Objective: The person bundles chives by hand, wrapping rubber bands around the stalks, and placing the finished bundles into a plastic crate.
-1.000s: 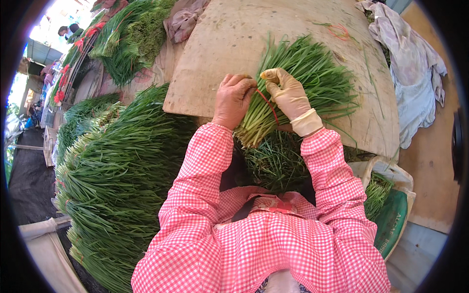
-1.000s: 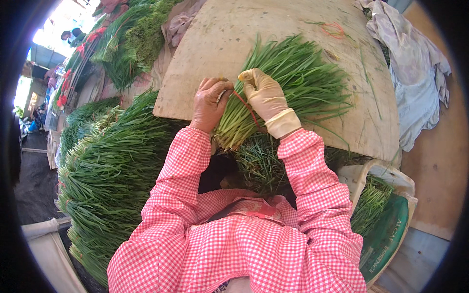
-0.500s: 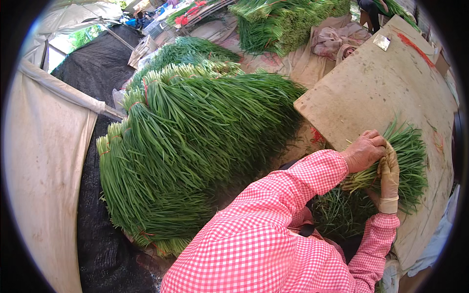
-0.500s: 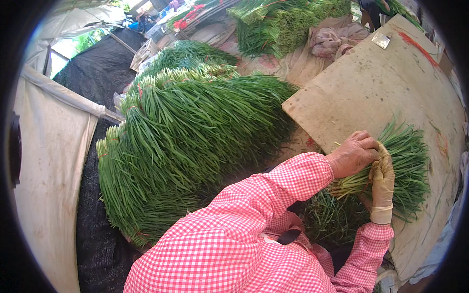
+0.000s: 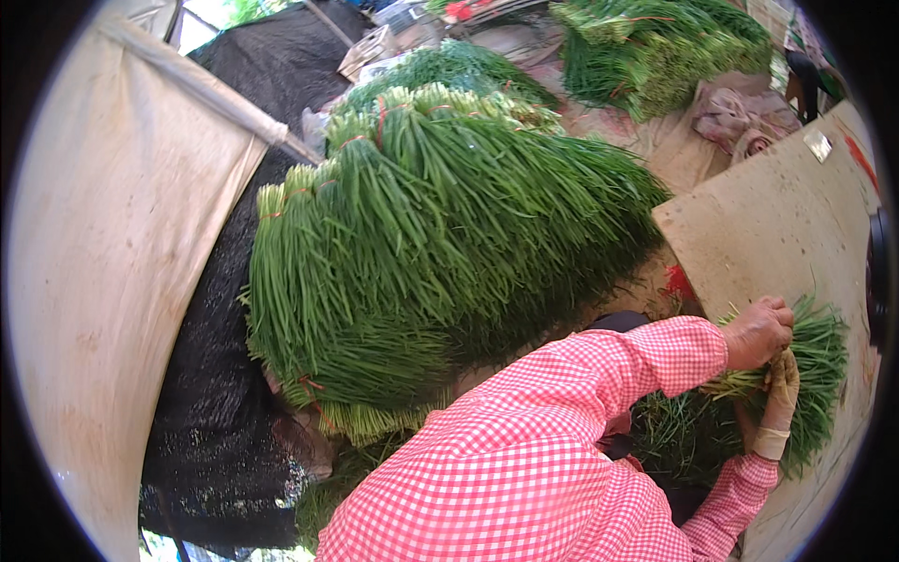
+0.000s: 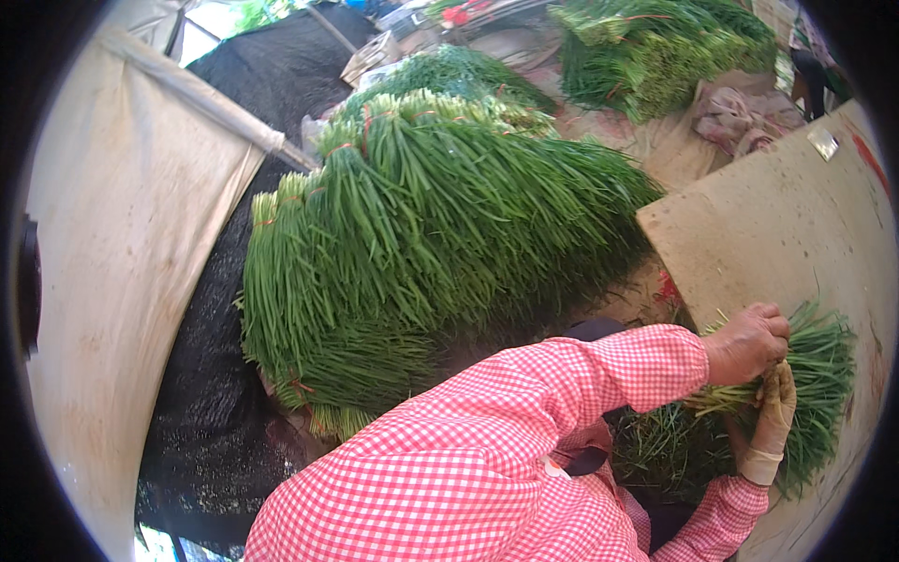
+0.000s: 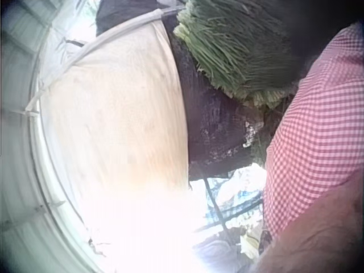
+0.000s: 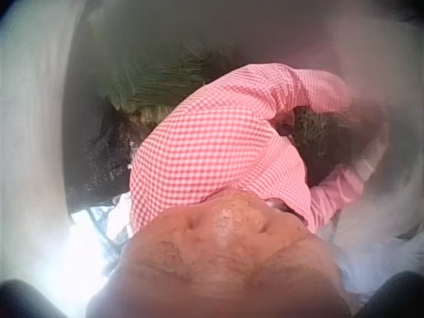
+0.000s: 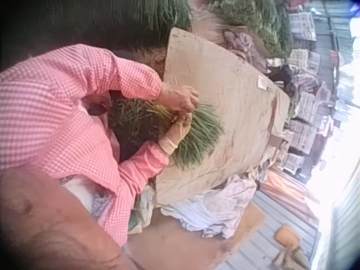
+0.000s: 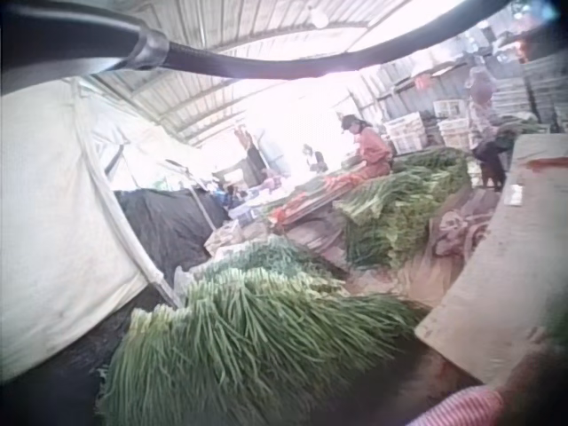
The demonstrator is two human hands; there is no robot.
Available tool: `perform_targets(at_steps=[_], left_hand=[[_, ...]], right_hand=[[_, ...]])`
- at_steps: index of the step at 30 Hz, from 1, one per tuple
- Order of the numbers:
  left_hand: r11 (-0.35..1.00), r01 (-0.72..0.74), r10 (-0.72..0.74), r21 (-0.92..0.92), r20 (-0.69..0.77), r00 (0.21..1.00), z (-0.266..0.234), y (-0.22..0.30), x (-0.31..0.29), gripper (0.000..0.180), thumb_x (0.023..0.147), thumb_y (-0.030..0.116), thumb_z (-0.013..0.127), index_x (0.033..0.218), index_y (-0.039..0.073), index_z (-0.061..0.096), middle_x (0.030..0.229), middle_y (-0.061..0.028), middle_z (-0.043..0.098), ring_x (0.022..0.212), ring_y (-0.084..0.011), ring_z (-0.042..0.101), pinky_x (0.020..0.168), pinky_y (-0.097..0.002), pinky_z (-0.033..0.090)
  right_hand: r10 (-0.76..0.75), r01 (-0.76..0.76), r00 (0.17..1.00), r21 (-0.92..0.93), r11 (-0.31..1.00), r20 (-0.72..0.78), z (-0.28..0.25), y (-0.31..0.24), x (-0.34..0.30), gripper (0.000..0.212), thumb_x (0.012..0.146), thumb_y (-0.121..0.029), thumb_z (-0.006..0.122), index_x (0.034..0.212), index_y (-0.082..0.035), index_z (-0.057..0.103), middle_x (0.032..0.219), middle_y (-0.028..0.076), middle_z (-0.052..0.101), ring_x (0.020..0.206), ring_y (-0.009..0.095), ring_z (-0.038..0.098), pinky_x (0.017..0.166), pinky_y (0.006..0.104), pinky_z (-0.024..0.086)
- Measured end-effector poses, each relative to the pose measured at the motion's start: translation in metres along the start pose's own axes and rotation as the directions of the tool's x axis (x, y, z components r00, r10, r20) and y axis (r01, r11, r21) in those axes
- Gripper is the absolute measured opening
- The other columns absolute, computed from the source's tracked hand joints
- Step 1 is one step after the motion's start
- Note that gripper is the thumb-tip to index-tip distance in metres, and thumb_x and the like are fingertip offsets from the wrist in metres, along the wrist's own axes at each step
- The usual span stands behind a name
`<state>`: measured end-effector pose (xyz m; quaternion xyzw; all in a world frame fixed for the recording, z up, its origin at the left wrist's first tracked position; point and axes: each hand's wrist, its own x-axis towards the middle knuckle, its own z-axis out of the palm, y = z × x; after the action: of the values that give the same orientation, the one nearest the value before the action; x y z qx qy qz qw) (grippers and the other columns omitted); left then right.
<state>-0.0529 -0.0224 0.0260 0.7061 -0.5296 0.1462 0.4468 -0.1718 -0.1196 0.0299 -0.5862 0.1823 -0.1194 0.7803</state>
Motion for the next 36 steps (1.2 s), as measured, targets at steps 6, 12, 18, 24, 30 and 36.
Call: perform_targets(at_steps=[6,12,18,24,30,36], left_hand=[[0.842,0.47,-0.528,0.266,0.224,0.819,0.041,0.029,-0.016,0.095,0.059,0.02,0.069,0.133,-0.012,0.018,0.124,-0.0277,0.036,0.116,-0.0368,0.037,0.103,-0.0437,0.026],[0.845,0.429,-0.527,0.32,0.357,0.771,0.022,0.038,-0.024,0.12,0.044,0.038,0.08,0.135,-0.009,0.019,0.131,-0.0268,0.034,0.126,-0.0396,0.03,0.108,-0.0489,0.017],[0.814,0.346,-0.557,0.467,0.457,0.694,-0.009,0.04,-0.008,0.081,0.045,0.047,0.082,0.105,0.002,0.054,0.105,-0.0173,0.053,0.103,-0.0331,0.05,0.09,-0.0428,0.041],[0.827,0.281,-0.489,0.487,0.375,0.788,0.01,0.028,-0.021,0.091,0.048,0.049,0.081,0.118,0.002,0.044,0.103,-0.0163,0.056,0.103,-0.0322,0.052,0.088,-0.0405,0.042],[0.835,0.24,-0.501,0.495,0.503,0.705,0.003,0.029,-0.018,0.103,0.048,0.051,0.081,0.128,0.002,0.038,0.112,-0.0169,0.054,0.108,-0.032,0.049,0.093,-0.0453,0.036],[0.819,0.069,-0.469,0.57,0.595,0.653,-0.004,0.034,-0.01,0.116,0.05,0.053,0.078,0.138,0.002,0.023,0.115,-0.0212,0.053,0.111,-0.036,0.049,0.095,-0.0483,0.036]], right_hand=[[0.127,-0.124,0.992,0.291,0.949,0.009,-0.016,0.021,0.021,0.025,0.093,-0.019,0.049,0.114,-0.006,0.055,0.104,0.003,0.061,0.089,0.011,0.057,0.076,0.0233,0.046],[-0.078,0.072,0.997,0.228,0.971,0.017,-0.067,0.046,0.051,0.018,0.091,-0.023,0.054,0.091,-0.006,0.06,0.082,-0.004,0.056,0.07,0.006,0.049,0.063,0.0185,0.04],[-0.338,0.335,0.941,-0.103,0.937,-0.011,0.007,0.009,-0.011,0.017,0.091,-0.019,0.047,0.092,-0.006,0.058,0.081,-0.002,0.052,0.061,0.006,0.043,0.053,0.0193,0.034],[-0.153,0.143,0.987,0.186,0.972,0.041,0.008,0.011,-0.09,0.031,0.093,-0.027,0.046,0.069,-0.009,0.05,0.076,-0.002,0.049,0.053,0.004,0.029,0.048,0.0183,0.022],[0.099,-0.093,0.994,0.113,0.989,-0.05,-0.014,0.05,-0.113,0.027,0.092,-0.032,0.048,0.086,-0.007,0.055,0.066,-0.005,0.043,0.053,0.005,0.033,0.051,0.0173,0.027],[0.099,-0.085,0.995,0.4,0.912,-0.015,-0.021,0.064,-0.107,0.026,0.093,-0.03,0.048,0.094,-0.006,0.058,0.07,-0.005,0.051,0.06,0.005,0.042,0.055,0.0191,0.035]])
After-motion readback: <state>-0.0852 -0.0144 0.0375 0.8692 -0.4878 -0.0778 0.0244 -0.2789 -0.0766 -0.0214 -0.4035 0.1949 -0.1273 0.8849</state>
